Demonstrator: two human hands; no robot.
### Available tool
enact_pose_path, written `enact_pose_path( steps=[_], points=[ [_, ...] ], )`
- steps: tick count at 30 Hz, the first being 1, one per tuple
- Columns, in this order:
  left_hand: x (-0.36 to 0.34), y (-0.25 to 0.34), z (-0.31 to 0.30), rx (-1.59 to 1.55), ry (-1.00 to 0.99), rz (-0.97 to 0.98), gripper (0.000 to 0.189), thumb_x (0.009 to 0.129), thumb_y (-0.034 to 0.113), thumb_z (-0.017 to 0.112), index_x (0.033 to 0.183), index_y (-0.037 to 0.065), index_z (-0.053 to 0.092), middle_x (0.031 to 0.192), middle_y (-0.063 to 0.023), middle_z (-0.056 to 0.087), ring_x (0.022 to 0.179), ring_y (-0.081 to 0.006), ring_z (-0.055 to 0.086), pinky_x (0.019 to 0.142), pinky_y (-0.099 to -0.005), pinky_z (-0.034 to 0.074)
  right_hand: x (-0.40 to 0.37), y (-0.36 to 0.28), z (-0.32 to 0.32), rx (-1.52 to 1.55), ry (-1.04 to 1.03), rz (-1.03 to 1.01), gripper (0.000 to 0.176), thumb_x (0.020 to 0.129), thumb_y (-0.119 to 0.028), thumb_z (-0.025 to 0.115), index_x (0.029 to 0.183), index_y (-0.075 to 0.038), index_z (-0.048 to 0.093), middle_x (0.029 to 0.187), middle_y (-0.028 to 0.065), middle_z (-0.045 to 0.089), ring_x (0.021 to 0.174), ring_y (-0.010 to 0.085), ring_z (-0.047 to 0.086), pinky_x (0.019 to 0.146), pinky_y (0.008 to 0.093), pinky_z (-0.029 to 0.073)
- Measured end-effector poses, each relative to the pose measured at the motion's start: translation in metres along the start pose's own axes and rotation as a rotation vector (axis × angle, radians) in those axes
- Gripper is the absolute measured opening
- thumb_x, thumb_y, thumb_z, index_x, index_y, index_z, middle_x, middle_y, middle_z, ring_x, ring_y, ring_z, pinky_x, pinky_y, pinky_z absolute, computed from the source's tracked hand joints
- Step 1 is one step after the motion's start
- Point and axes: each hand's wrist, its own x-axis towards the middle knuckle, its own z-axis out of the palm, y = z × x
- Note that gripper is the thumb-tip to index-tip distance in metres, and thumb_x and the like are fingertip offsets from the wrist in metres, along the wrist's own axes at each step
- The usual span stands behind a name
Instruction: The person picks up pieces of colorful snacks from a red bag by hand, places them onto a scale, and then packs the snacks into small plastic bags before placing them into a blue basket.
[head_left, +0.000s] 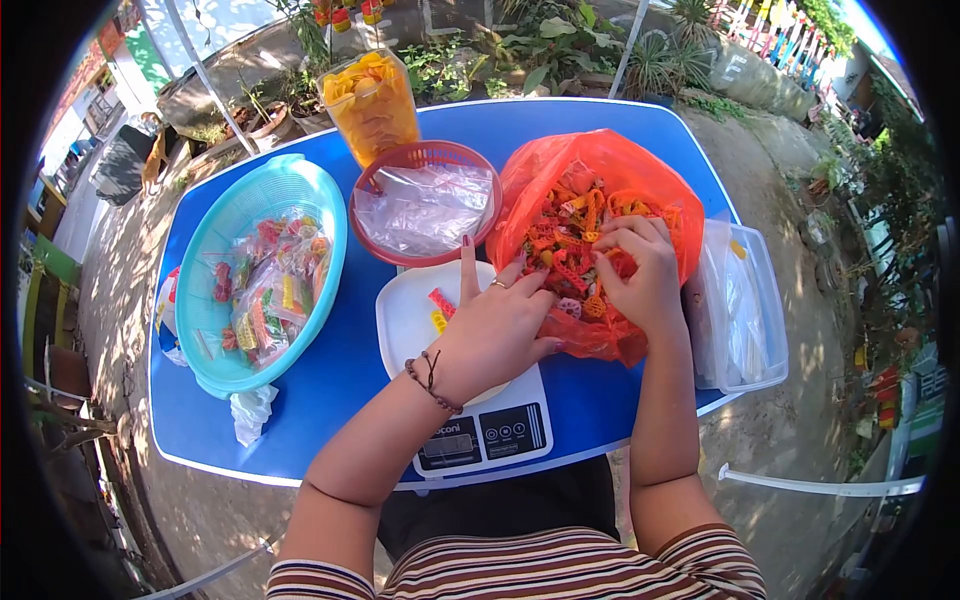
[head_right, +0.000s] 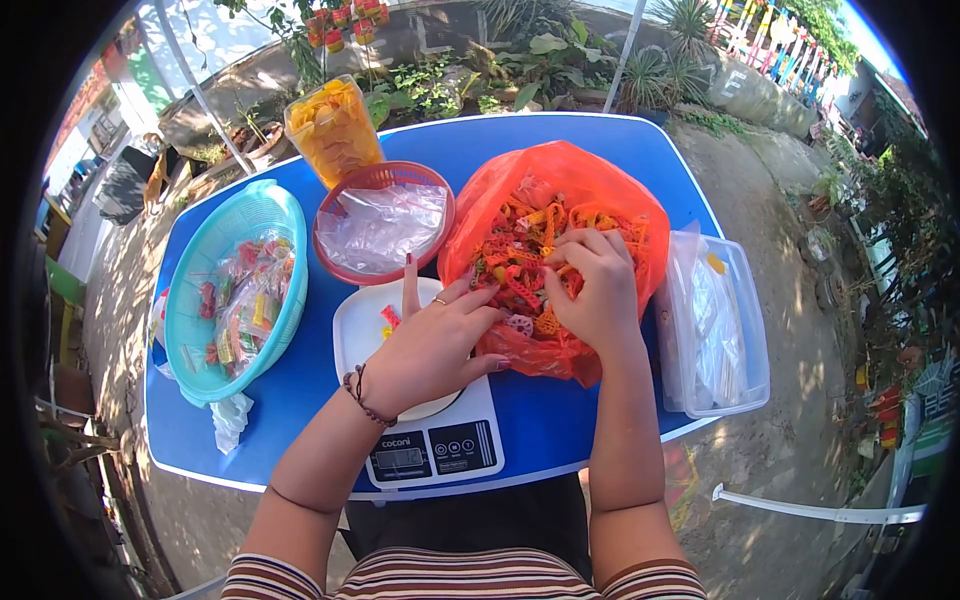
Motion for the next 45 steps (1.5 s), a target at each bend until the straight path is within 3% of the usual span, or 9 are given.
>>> enact_pose_path(
  steps=[6, 15, 18, 23, 26, 30, 33, 42, 45],
  points=[
    [-0.001, -0.001, -0.002, -0.009, -0.015, -0.004, 0.048, 0.092, 0.044, 0.069, 0.128, 0.012, 0.066, 0.143, -0.0088, 0.057, 0.144, -0.0306, 0.041, 0.115, -0.0762, -0.002, -0.006, -0.013, 0.004, -0.064, -0.235, 0.009, 0.012, 0.075, -0.014, 0.079, 0.086, -0.009, 0.074, 0.096, 0.0017, 0.07, 0.097, 0.0257, 0.061, 0.089, 0.0406, 0.044],
    [0.001, -0.012, -0.021, -0.189, 0.084, 0.047, 0.026, 0.096, 0.013, 0.058, 0.12, 0.01, 0.067, 0.124, -0.0064, 0.066, 0.127, -0.0268, 0.058, 0.116, -0.0727, 0.011, 0.003, -0.011, 0.002, -0.009, 0.09, -0.003, 0.012, 0.084, -0.003, 0.071, 0.096, -0.003, 0.073, 0.094, 0.0097, 0.07, 0.088, 0.0289, 0.065, 0.082, 0.0404, 0.051],
    [0.0, -0.02, -0.036, -0.142, 0.213, -0.005, 0.031, 0.094, 0.002, 0.057, 0.121, 0.014, 0.066, 0.136, -0.0065, 0.063, 0.131, -0.0252, 0.056, 0.119, -0.0664, 0.014, 0.001, -0.026, 0.009, 0.257, 0.119, 0.045, 0.016, 0.084, 0.001, 0.071, 0.1, -0.001, 0.073, 0.094, 0.0145, 0.07, 0.086, 0.0304, 0.068, 0.078, 0.0397, 0.055],
    [-0.011, -0.034, -0.058, -0.142, 0.291, -0.08, 0.029, 0.094, 0.002, 0.06, 0.121, 0.011, 0.065, 0.125, -0.0071, 0.07, 0.119, -0.0276, 0.064, 0.118, -0.0651, 0.014, -0.004, -0.052, 0.026, 0.324, 0.136, -0.189, 0.02, 0.083, 0.004, 0.07, 0.103, 0.001, 0.071, 0.095, 0.0156, 0.07, 0.085, 0.0311, 0.069, 0.077, 0.0391, 0.056],
    [-0.022, -0.044, -0.069, -0.185, 0.221, -0.11, 0.025, 0.093, 0.006, 0.064, 0.118, 0.008, 0.067, 0.116, -0.0078, 0.073, 0.106, -0.0284, 0.071, 0.115, -0.0566, 0.03, -0.007, -0.062, 0.029, 0.321, 0.072, -0.294, 0.023, 0.08, 0.003, 0.072, 0.103, 0.001, 0.069, 0.095, 0.0132, 0.07, 0.085, 0.0294, 0.067, 0.076, 0.0383, 0.055],
    [-0.031, -0.063, -0.072, -0.237, 0.172, 0.021, 0.018, 0.089, 0.007, 0.07, 0.106, 0.0, 0.072, 0.097, -0.0125, 0.076, 0.091, -0.0246, 0.075, 0.084, -0.032, 0.056, -0.007, -0.08, 0.029, 0.28, 0.021, -0.351, 0.024, 0.077, 0.002, 0.073, 0.1, -0.001, 0.069, 0.093, 0.0096, 0.068, 0.083, 0.0273, 0.064, 0.073, 0.0377, 0.052],
    [-0.038, -0.057, -0.081, -0.502, 0.083, -0.12, 0.016, 0.087, 0.007, 0.072, 0.1, -0.002, 0.074, 0.09, -0.0152, 0.076, 0.086, -0.0223, 0.076, 0.078, -0.0323, 0.057, -0.014, -0.092, 0.032, 0.349, -0.019, -0.328, 0.022, 0.077, 0.003, 0.073, 0.099, -0.001, 0.069, 0.091, 0.0089, 0.066, 0.08, 0.0272, 0.064, 0.071, 0.0373, 0.052],
    [-0.039, -0.063, -0.081, -0.279, -0.044, -0.297, 0.019, 0.079, 0.01, 0.077, 0.092, -0.004, 0.075, 0.077, -0.0165, 0.074, 0.073, -0.0234, 0.075, 0.068, -0.0321, 0.058, -0.03, -0.111, 0.049, 0.465, -0.115, -0.364, 0.023, 0.075, 0.003, 0.075, 0.096, 0.002, 0.067, 0.092, 0.0116, 0.067, 0.08, 0.0277, 0.065, 0.07, 0.0358, 0.055],
    [-0.038, -0.063, -0.082, -0.213, -0.037, -0.336, 0.015, 0.075, 0.012, 0.072, 0.085, 0.002, 0.078, 0.081, -0.0173, 0.073, 0.078, -0.0333, 0.072, 0.075, -0.0401, 0.058, -0.032, -0.11, 0.054, 0.475, -0.146, -0.365, 0.025, 0.076, 0.003, 0.075, 0.099, 0.003, 0.067, 0.095, 0.0129, 0.068, 0.082, 0.0285, 0.067, 0.073, 0.0364, 0.056]
  ],
)
